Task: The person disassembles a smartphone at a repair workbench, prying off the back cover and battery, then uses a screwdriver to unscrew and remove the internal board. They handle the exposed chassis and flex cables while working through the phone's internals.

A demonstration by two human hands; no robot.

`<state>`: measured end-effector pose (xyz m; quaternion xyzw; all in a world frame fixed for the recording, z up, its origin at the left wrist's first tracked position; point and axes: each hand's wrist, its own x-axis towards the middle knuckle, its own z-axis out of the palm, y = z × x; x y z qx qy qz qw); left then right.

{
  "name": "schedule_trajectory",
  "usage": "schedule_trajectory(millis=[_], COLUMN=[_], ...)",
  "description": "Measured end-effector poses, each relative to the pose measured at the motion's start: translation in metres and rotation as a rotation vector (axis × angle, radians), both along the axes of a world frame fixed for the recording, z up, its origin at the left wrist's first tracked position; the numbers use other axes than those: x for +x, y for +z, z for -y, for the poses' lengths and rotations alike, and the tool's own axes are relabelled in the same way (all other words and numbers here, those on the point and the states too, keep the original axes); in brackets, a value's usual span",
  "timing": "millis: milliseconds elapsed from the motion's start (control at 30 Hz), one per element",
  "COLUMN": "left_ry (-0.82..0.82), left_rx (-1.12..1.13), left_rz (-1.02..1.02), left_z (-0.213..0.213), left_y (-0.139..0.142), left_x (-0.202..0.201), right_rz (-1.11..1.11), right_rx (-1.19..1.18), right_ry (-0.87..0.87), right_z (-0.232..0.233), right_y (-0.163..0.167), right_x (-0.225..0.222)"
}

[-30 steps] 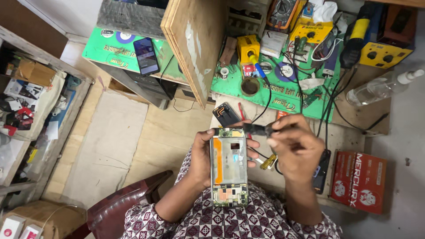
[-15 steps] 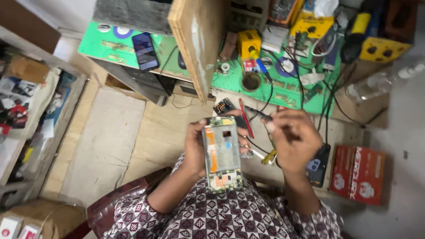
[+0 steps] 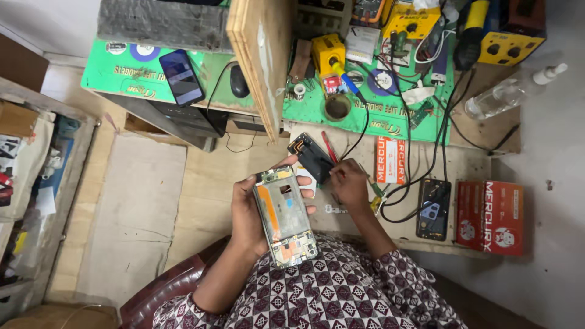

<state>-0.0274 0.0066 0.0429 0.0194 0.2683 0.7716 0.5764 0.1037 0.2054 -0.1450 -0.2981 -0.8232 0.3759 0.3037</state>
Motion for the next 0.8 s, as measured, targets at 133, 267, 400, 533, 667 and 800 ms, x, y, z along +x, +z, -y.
schedule_trajectory(millis=[133, 267, 400, 533, 667, 800], left_ry=[-0.026, -0.086, -0.125, -0.075, -0.038, -0.091], left_rx=[0.153, 0.140, 0.142, 0.125, 0.095, 0.121], left_rz=[0.025, 0.014, 0.064, 0.035, 0.065, 0.094], left_z=[0.005, 0.008, 0.010, 0.011, 0.008, 0.003], left_y=[-0.006, -0.008, -0.009, -0.013, -0.016, -0.015], left_x=[0.002, 0.006, 0.006, 0.003, 0.006, 0.012], right_rz=[0.103, 0.074, -0.004, -0.043, 0.019, 0.046], right_rx=[0.073, 0.149, 0.131, 0.095, 0.064, 0.265], right_ry=[0.005, -0.012, -0.064, -0.001, 0.136, 0.264], right_z=[0.009, 0.008, 0.003, 0.002, -0.006, -0.023], right_y=[-0.007, -0.003, 0.002, 0.000, -0.008, -0.016], right_x=[-0.007, -0.013, -0.007, -0.012, -0.042, -0.076])
